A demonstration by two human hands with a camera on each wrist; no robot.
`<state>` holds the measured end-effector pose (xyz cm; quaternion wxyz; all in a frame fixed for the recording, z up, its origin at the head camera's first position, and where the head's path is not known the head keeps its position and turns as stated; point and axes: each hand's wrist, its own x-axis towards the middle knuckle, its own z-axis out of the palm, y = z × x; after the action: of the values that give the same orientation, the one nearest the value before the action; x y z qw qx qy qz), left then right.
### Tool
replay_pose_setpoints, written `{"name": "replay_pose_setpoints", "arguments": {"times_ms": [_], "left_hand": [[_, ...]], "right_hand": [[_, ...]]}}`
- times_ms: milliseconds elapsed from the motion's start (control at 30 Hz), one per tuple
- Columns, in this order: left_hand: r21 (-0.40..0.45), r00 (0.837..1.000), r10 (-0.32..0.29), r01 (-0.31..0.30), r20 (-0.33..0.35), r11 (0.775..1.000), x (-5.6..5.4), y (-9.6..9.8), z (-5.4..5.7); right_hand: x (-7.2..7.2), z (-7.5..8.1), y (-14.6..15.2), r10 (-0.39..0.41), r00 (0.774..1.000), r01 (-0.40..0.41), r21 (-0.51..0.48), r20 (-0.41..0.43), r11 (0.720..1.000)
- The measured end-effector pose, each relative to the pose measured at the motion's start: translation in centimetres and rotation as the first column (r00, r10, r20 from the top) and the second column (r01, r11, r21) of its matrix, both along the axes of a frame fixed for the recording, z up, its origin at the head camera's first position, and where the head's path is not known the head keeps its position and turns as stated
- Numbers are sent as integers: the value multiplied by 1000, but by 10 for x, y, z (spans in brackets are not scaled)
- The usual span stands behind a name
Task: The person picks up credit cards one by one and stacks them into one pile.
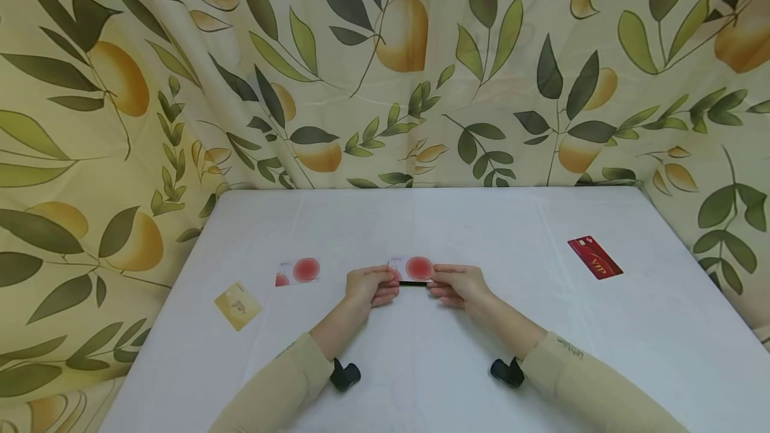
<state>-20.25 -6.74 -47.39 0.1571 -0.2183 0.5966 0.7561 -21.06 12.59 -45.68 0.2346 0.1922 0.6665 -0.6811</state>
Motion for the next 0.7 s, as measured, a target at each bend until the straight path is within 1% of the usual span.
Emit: {"name": "replay_pose_setpoints", "arguments": {"times_ms": [100,233,267,433,467,500,700], "left_hand": [[-38,1000,-12,12,2,999,0,-1,-1],[-58,1000,-16,17,6,998,0,-1,-2],[-67,1000,-21,21,6,998,2,-1,3],[-115,1000,-20,19,-5,993,3,0,3],[-122,1000,-21,20,-11,992,3,0,3],[-121,1000,-18,16,-15,993,1,0,-2],[-110,999,-31,27,-36,994,0,2,-6]], "right_hand": [[-1,-2,-1,6,1000,-6,18,-5,1000],[-2,-4,-2,11,1000,-10,43,-17,999],[-2,-5,-2,12,1000,-11,48,-21,999],[-2,-7,-3,25,999,-22,64,-42,998],[-2,-7,-4,25,999,-22,66,-47,998],[-2,-7,-4,24,998,-21,69,-52,997],[0,-5,-3,26,997,-21,75,-71,997]]}}
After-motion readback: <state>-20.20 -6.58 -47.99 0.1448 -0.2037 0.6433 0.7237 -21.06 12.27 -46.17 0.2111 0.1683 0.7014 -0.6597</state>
